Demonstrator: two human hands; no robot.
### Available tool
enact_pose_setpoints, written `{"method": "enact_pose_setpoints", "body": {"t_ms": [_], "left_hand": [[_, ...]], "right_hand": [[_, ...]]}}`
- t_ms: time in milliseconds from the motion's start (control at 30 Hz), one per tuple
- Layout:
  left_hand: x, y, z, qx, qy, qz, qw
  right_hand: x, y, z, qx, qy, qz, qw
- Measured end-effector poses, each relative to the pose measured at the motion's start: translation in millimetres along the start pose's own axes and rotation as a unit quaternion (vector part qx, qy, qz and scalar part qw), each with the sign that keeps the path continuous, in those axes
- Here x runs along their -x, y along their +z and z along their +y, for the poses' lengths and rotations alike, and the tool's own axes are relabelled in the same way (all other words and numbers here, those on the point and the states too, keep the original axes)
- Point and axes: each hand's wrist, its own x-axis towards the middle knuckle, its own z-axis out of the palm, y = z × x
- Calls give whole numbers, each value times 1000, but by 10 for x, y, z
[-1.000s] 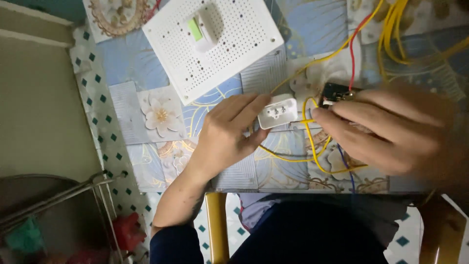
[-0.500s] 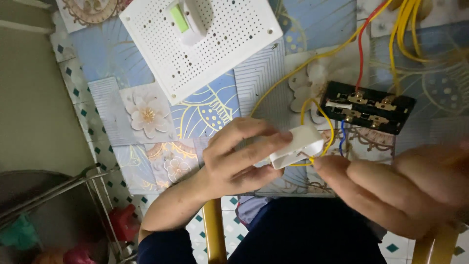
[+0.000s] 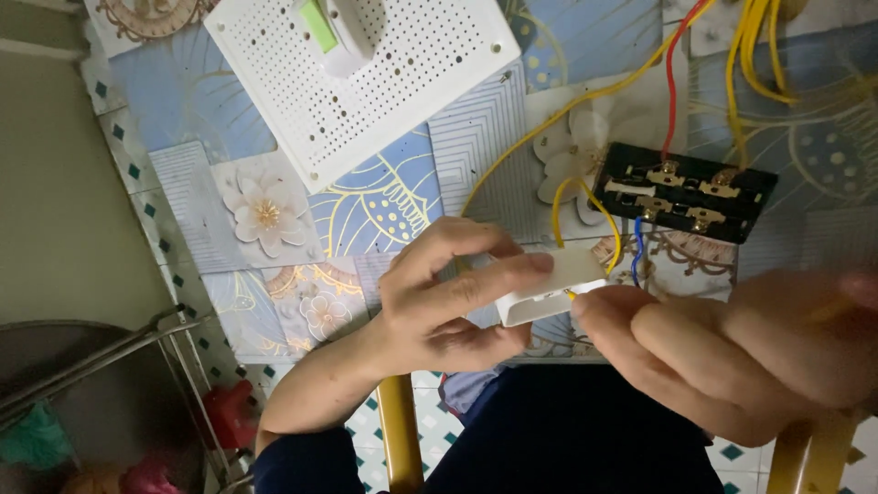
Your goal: The person connects yellow wires to a white electrical outlet, strips the wire ends, inserts them into the terminal holes, and tightens the screws with a screwdriver. The outlet is then placed on a breadboard.
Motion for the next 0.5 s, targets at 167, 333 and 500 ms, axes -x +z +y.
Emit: {"method": "enact_pose_setpoints", "body": {"t_ms": [167, 333, 500], "left_hand": [[15, 28, 1, 11, -11, 6, 1000], [24, 40, -7, 65, -43, -1, 997], [96, 73, -53, 83, -59, 0, 995]], "right_hand": [[216, 44, -281, 16, 82, -6, 996], [-24, -57, -56, -11, 16, -48, 999], [-12, 82, 33, -74, -4, -15, 997]]}}
